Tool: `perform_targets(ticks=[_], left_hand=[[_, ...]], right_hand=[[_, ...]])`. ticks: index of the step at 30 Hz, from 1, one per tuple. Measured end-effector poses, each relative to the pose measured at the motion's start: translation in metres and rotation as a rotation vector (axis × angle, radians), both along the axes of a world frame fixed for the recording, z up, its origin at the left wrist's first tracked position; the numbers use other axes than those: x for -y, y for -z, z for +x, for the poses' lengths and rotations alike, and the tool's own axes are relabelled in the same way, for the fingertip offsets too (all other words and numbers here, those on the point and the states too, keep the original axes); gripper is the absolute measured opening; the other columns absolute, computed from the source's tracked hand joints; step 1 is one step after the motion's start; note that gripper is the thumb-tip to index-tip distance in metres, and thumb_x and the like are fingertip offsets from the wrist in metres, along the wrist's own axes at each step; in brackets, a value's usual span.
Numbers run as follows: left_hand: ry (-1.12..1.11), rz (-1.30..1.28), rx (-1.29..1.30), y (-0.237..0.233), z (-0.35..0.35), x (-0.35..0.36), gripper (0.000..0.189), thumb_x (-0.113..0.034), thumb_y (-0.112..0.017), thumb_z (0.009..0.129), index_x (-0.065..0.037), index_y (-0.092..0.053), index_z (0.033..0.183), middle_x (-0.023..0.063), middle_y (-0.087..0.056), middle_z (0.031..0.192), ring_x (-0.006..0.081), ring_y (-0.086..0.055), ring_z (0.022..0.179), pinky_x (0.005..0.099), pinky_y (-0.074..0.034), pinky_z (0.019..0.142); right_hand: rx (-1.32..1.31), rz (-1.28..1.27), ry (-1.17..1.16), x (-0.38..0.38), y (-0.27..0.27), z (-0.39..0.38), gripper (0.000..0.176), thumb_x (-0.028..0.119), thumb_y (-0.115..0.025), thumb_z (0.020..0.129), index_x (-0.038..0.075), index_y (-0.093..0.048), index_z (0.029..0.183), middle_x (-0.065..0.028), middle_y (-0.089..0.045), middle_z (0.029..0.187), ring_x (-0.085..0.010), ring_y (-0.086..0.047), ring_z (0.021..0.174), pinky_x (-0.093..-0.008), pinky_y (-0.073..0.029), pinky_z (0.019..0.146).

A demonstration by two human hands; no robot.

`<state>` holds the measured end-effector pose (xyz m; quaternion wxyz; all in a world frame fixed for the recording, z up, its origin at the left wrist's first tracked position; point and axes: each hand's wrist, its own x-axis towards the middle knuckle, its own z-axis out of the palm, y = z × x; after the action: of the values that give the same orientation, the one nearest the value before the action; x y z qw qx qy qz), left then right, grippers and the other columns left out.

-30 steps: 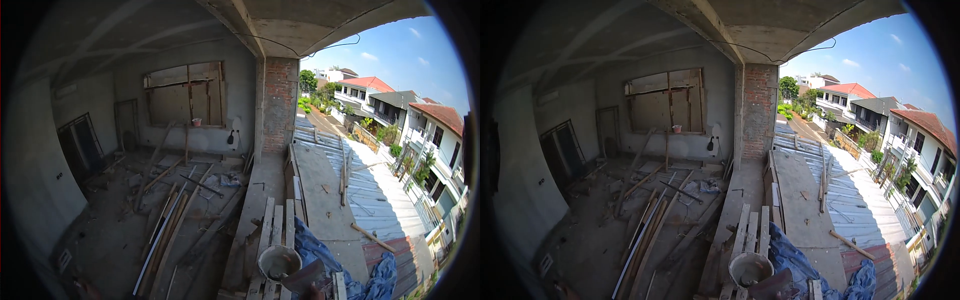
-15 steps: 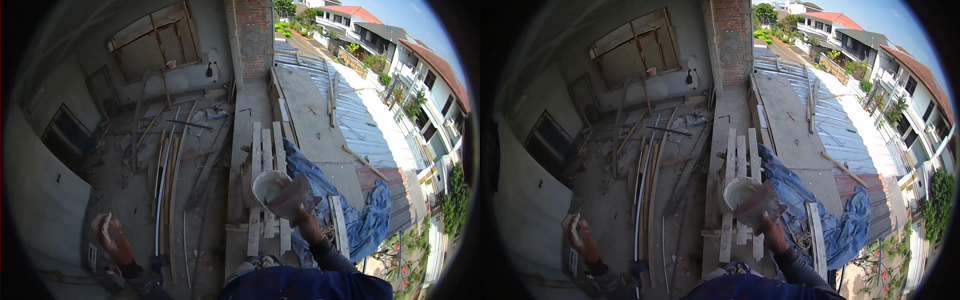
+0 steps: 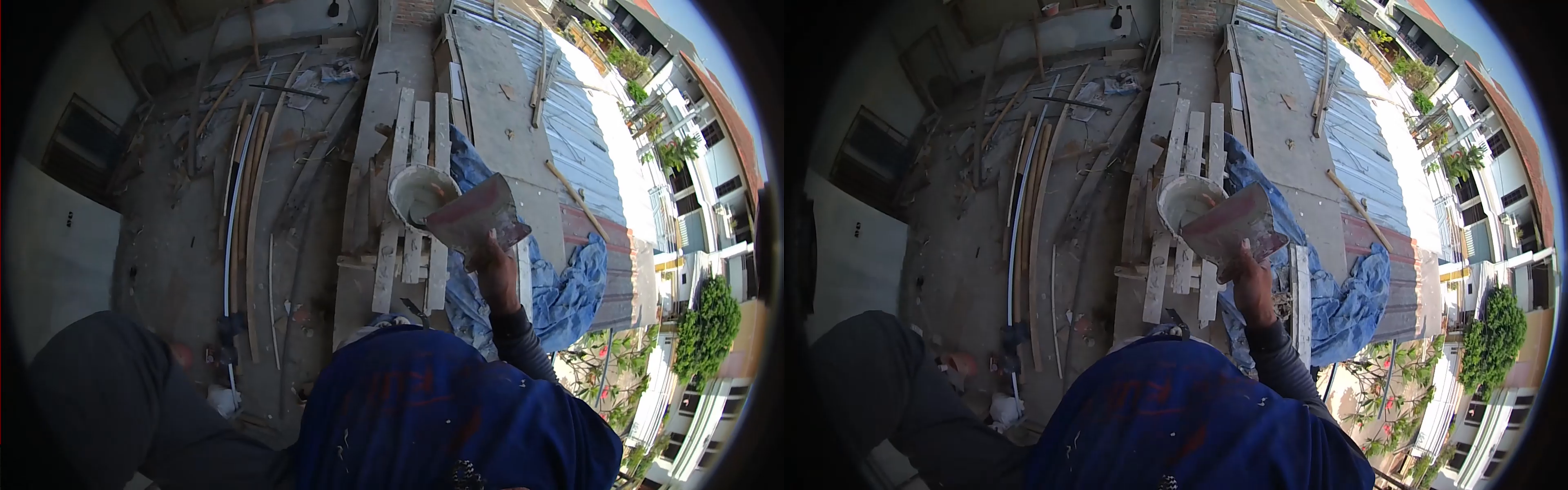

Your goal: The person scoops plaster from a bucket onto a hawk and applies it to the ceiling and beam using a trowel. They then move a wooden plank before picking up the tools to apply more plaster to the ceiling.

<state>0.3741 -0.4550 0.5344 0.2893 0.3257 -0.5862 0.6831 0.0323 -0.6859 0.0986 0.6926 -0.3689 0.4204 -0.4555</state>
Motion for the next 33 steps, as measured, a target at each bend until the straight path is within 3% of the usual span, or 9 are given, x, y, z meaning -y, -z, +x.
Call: perform_targets(ticks=[4,6,18,20,24,28,30,32,33], left_hand=[[-0.013,0.015,0.010,-0.008,-0.002,0.006,0.045,-0.031,-0.051,0.094,0.003,-0.051,0.124,0.0181,-0.051,0.121,0.0291,-0.051,0.111,0.0385,-0.044,0.088],[-0.018,0.020,0.027,-0.011,-0.005,0.005,0.046,-0.033,-0.052,0.093,0.002,-0.051,0.124,0.0182,-0.051,0.121,0.0291,-0.051,0.112,0.0387,-0.044,0.089],[-0.065,-0.031,0.018,-0.018,-0.014,-0.013,0.054,-0.040,-0.056,0.090,0.001,-0.050,0.124,0.0187,-0.051,0.121,0.0290,-0.050,0.114,0.0398,-0.041,0.093],[-0.072,-0.062,0.020,-0.022,-0.019,-0.024,0.056,-0.041,-0.057,0.089,0.001,-0.049,0.125,0.0188,-0.051,0.121,0.0290,-0.050,0.115,0.0400,-0.041,0.094],[-0.100,-0.121,0.041,-0.040,-0.039,-0.055,0.059,-0.044,-0.058,0.088,0.001,-0.049,0.125,0.0190,-0.051,0.120,0.0290,-0.050,0.116,0.0403,-0.040,0.095],[-0.089,-0.188,0.058,-0.069,-0.064,-0.093,0.062,-0.046,-0.059,0.087,0.000,-0.048,0.125,0.0192,-0.051,0.120,0.0290,-0.049,0.116,0.0407,-0.039,0.097],[-0.060,-0.210,0.056,-0.084,-0.071,-0.110,0.063,-0.048,-0.060,0.086,0.000,-0.048,0.125,0.0193,-0.051,0.120,0.0290,-0.049,0.117,0.0409,-0.038,0.097],[-0.066,-0.237,0.047,-0.107,-0.066,-0.124,0.064,-0.049,-0.061,0.086,0.000,-0.048,0.125,0.0193,-0.051,0.120,0.0290,-0.049,0.117,0.0411,-0.038,0.098],[-0.201,-0.449,0.099,-0.126,-0.048,-0.121,0.064,-0.049,-0.061,0.085,-0.001,-0.048,0.125,0.0194,-0.050,0.121,0.0283,-0.050,0.118,0.0406,-0.038,0.098]], right_hand=[[-0.213,-0.055,0.057,-0.005,-0.007,-0.010,0.043,0.032,-0.040,0.101,0.003,-0.057,0.073,-0.0075,-0.052,0.058,-0.0159,-0.049,0.054,-0.0296,-0.041,0.059],[-0.116,-0.040,0.070,-0.003,-0.001,-0.016,0.045,0.033,-0.041,0.100,0.003,-0.056,0.070,-0.0079,-0.052,0.056,-0.0161,-0.050,0.054,-0.0297,-0.041,0.058],[-0.291,-0.088,0.039,-0.019,-0.025,-0.027,0.037,0.032,-0.042,0.100,0.001,-0.056,0.085,-0.0077,-0.056,0.062,-0.0177,-0.054,0.056,-0.0308,-0.042,0.056],[-0.166,-0.115,0.096,-0.019,-0.025,-0.025,0.044,0.034,-0.039,0.100,0.001,-0.058,0.078,-0.0078,-0.057,0.062,-0.0177,-0.054,0.056,-0.0304,-0.042,0.058],[-0.086,-0.163,0.059,-0.011,0.003,-0.036,0.030,0.030,-0.048,0.097,0.001,-0.056,0.091,-0.0059,-0.056,0.066,-0.0156,-0.053,0.054,-0.0296,-0.044,0.051],[-0.015,-0.235,0.061,-0.003,0.004,-0.023,0.037,0.035,-0.045,0.096,0.000,-0.057,0.089,-0.0051,-0.057,0.067,-0.0140,-0.051,0.054,-0.0292,-0.040,0.051],[-0.101,-0.171,0.035,-0.009,-0.028,-0.010,0.039,0.044,-0.050,0.095,0.014,-0.055,0.071,0.0037,-0.042,0.061,-0.0088,-0.032,0.051,-0.0280,-0.031,0.045],[0.015,-0.179,-0.017,0.000,-0.045,0.001,0.038,0.043,-0.050,0.095,0.012,-0.056,0.075,0.0023,-0.044,0.062,-0.0098,-0.036,0.051,-0.0276,-0.035,0.047],[0.105,-0.142,-0.048,0.006,-0.051,0.008,0.037,0.042,-0.051,0.095,0.010,-0.057,0.079,0.0009,-0.047,0.063,-0.0108,-0.041,0.052,-0.0272,-0.039,0.048]])
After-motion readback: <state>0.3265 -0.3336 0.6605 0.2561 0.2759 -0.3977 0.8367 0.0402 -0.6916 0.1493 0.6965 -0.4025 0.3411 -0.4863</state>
